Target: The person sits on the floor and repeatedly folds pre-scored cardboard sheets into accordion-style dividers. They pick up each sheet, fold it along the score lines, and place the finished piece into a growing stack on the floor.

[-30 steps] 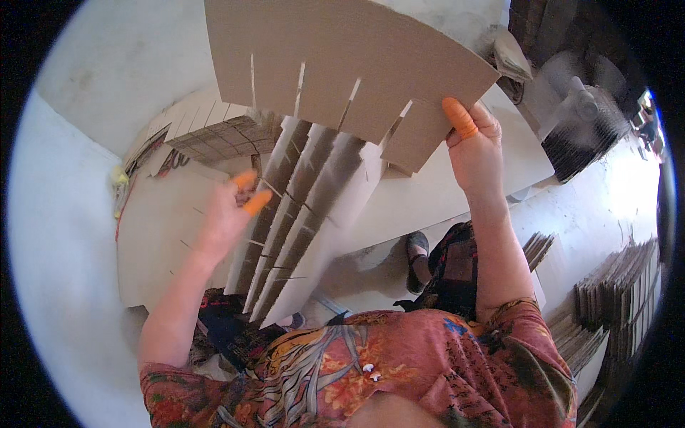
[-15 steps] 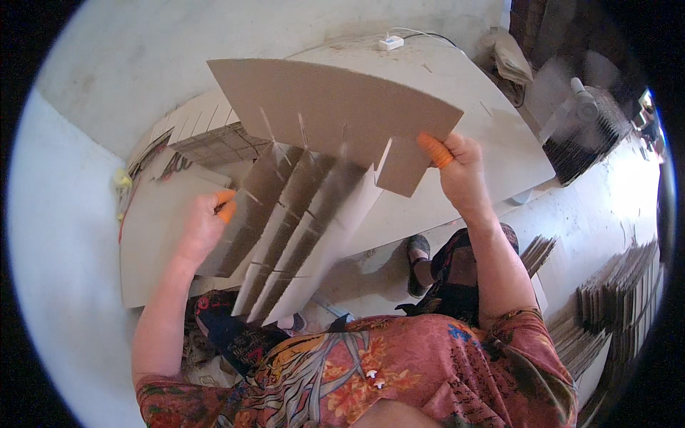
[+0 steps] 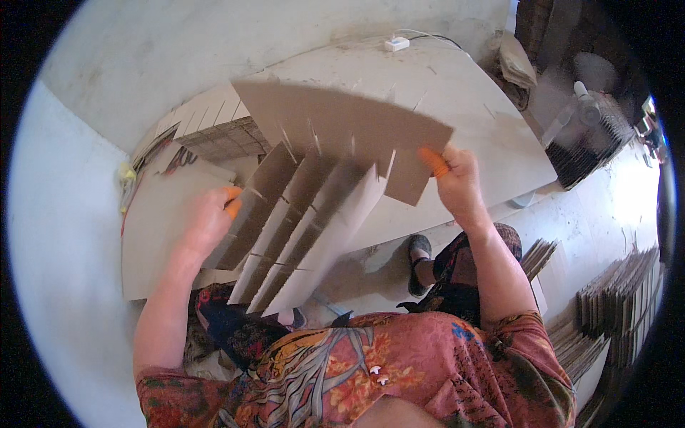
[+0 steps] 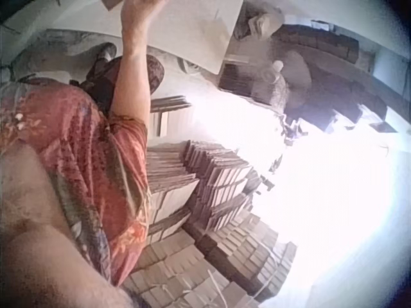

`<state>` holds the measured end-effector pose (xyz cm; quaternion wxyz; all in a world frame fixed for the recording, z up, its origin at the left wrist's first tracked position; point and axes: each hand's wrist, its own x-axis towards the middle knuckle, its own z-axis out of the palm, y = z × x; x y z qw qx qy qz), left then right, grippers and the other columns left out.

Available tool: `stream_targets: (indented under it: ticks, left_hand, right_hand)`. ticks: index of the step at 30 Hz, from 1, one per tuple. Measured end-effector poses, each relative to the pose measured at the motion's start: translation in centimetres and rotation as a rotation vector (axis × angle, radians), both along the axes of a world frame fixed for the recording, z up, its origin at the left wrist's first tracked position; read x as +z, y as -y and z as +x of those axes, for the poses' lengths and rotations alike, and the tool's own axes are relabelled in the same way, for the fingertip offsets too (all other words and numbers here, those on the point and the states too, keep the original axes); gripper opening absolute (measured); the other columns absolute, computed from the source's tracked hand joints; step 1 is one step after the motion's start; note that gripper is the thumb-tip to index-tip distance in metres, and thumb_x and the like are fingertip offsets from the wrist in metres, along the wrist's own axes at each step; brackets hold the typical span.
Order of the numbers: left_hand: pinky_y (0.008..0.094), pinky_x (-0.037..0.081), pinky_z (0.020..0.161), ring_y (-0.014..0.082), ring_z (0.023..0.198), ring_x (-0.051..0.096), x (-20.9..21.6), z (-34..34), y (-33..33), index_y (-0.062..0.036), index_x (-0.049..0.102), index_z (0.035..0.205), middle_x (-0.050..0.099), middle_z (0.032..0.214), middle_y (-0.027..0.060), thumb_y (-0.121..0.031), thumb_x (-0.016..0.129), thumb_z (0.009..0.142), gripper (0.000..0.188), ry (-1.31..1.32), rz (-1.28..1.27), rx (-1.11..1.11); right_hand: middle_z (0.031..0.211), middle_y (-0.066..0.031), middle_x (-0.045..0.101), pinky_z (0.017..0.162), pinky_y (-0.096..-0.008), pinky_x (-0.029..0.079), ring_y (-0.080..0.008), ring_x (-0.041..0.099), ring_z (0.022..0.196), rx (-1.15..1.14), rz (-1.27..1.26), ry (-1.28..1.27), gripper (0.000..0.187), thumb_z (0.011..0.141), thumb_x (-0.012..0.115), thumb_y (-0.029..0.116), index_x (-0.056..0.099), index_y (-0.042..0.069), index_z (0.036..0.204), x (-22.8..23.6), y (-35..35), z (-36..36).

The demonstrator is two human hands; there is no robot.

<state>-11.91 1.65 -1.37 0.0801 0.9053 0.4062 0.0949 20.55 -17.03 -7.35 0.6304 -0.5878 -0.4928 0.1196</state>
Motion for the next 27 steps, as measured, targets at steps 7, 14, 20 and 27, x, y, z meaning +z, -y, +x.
stream_targets:
  ticks: [7, 14, 20, 27]
  left_hand:
    - [0.0384, 0.051, 0.074, 0.0336, 0.085, 0.066, 0.0, 1.3, 1.1, -0.0032, 0.066, 0.109, 0.067, 0.093, 0.0211, -0.014, 0.066, 0.084, 0.028, 0.221, 0.262, -0.214]
    - [0.0369, 0.051, 0.063, 0.0302, 0.07, 0.066, 1.3, 8.8, 8.3, -0.0029, 0.063, 0.11, 0.067, 0.084, 0.0191, -0.017, 0.069, 0.083, 0.031, 0.169, 0.014, -0.453]
    - [0.0448, 0.048, 0.064, 0.043, 0.074, 0.061, -2.5, 12.6, 8.9, -0.0011, 0.058, 0.112, 0.061, 0.082, 0.0278, -0.01, 0.06, 0.084, 0.03, 0.105, -0.272, -0.448]
    - [0.0465, 0.048, 0.067, 0.0426, 0.078, 0.061, -2.7, 12.1, 8.7, 0.0007, 0.056, 0.115, 0.061, 0.081, 0.0279, -0.012, 0.06, 0.085, 0.034, 0.07, -0.294, -0.485]
  right_hand:
    - [0.077, -0.0143, 0.068, 0.065, -0.0288, 0.048, -0.0075, 0.053, 0.072, 0.096, -0.098, -0.051, 0.017, 0.092, 0.061, 0.009, 0.065, 0.001, 0.106, -3.2, -1.2, 0.3]
    - [0.069, -0.009, 0.065, 0.061, -0.0269, 0.047, -0.0073, 0.053, 0.066, -0.019, -0.031, 0.109, 0.015, 0.091, 0.063, 0.011, 0.065, 0.0, 0.101, -2.4, -0.6, -0.3]
    - [0.072, -0.0097, 0.066, 0.064, -0.0281, 0.048, -0.008, 0.055, 0.068, 0.003, -0.096, 0.124, 0.018, 0.09, 0.064, 0.011, 0.065, -0.002, 0.102, -3.8, -1.0, 0.5]
    - [0.089, -0.0074, 0.07, 0.075, -0.0255, 0.049, -0.0078, 0.059, 0.083, 0.054, -0.155, 0.007, 0.037, 0.084, 0.072, 0.011, 0.062, 0.004, 0.119, 1.5, 0.2, -1.3]
